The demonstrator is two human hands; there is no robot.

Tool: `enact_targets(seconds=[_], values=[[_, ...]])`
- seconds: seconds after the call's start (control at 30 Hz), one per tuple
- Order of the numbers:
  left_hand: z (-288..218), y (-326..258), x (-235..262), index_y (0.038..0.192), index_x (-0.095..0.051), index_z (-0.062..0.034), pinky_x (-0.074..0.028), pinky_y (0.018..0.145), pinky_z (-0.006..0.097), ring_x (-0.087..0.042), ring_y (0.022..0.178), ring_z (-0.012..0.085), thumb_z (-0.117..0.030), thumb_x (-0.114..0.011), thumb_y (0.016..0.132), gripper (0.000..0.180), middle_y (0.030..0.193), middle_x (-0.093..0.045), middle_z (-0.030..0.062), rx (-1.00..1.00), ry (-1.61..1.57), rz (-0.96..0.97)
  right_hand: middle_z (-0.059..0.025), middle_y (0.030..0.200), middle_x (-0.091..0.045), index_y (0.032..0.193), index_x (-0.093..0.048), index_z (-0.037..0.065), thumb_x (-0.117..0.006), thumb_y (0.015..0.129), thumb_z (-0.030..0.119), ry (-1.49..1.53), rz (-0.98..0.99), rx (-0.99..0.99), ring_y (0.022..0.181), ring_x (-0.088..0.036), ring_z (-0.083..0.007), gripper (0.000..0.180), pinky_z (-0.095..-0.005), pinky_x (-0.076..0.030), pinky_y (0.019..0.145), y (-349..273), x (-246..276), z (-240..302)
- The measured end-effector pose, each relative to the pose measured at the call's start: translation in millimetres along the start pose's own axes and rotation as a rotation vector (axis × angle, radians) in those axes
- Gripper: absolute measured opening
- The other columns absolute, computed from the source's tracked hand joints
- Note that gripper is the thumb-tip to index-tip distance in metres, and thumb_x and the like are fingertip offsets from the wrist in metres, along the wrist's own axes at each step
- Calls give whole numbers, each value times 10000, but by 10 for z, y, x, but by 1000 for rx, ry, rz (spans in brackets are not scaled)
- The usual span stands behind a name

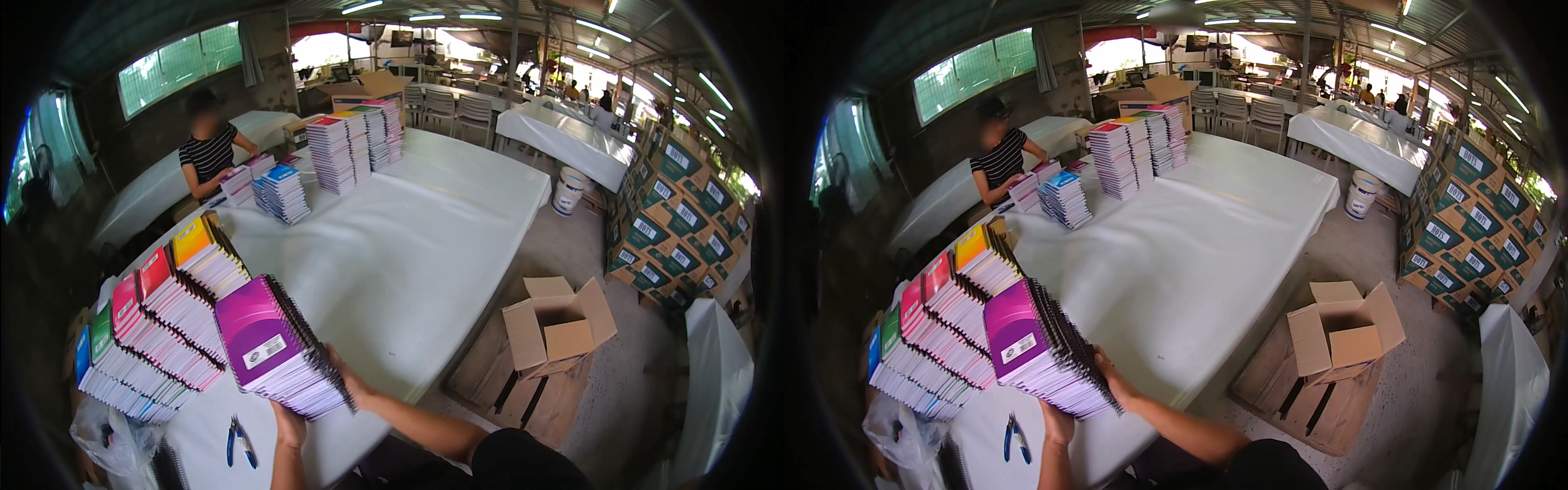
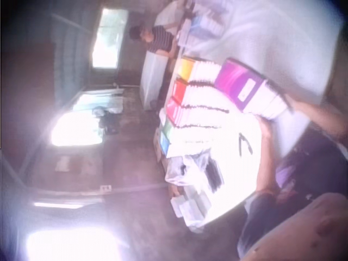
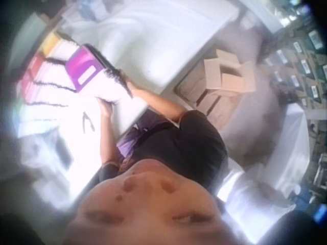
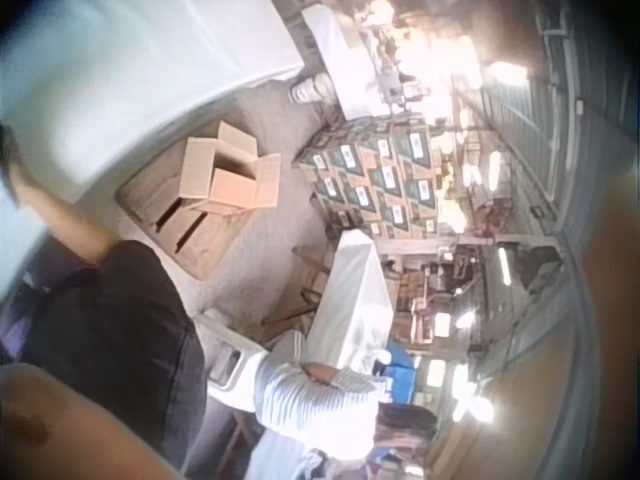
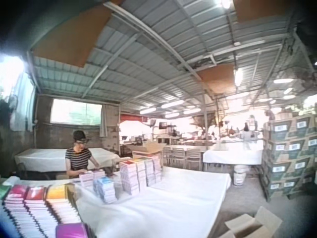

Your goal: The person uses blue-handled pliers to trim and bend the ends of plastic spiral coils on a stack of notebooks, working through the stack one notebook at a time.

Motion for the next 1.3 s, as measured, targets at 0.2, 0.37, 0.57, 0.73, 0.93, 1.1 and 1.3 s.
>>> enact_targets(seconds=[0.2,0.37,0.57,0.73,0.93,1.1,1.3], values=[[-4,388,159,1385,-364,-94,-337,1057,406,-435,1228,251,-633,-350,905,723,1348,-460,64,143,-79,118,-168,1546,-6,1462,29,-9,-320,950,571,-18,-219,117,1431,3,-243,849,-340,-28,1149,-1,226,-365],[236,498,216,1348,-415,-65,-388,1023,411,-486,1168,269,-541,-305,951,629,1294,-509,99,186,-258,93,-167,1545,82,1464,66,10,-265,947,595,-231,-236,211,1428,75,-259,847,-358,36,1143,-12,229,-482],[404,474,480,1337,-422,-54,-405,1011,398,-490,1160,260,-532,-314,955,621,1278,-515,103,211,-288,99,-223,1532,90,1451,83,-23,-230,974,465,-565,-122,254,1423,107,-323,751,-385,29,1142,-27,120,-337],[81,518,547,1351,-397,-57,-424,991,392,-491,1156,246,-512,-334,963,601,1270,-508,95,72,-77,59,-189,1532,138,1440,154,7,-182,933,619,-396,-119,295,1418,124,-287,862,-400,60,1136,82,151,44],[213,648,482,1342,-420,-79,-438,967,390,-500,1138,241,-506,-325,967,576,1254,-522,77,19,-99,-143,-124,1525,213,1444,172,56,-143,908,674,-114,-40,281,1396,210,-237,877,-392,100,1128,189,258,-94],[-62,641,474,1367,-376,-43,-387,1026,402,-472,1198,254,-485,-287,977,596,1313,-489,93,-88,-168,84,-118,1540,163,1460,133,55,-173,935,624,-251,-132,369,1409,168,-227,833,-381,97,1128,283,166,81],[-124,753,288,1382,-384,-69,-329,1060,414,-434,1253,264,-668,-303,899,773,1357,-470,87,-78,-345,88,-97,1523,231,1460,164,111,-202,916,662,-62,-183,350,1417,125,-231,857,-402,42,1141,277,357,309]])
Point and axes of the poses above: each hand's wrist, its own y-axis towards the middle knuckle, its own x-axis out of the back of the hand, z = x × y, the point moved 6 cm from there along y, towards the middle knuckle
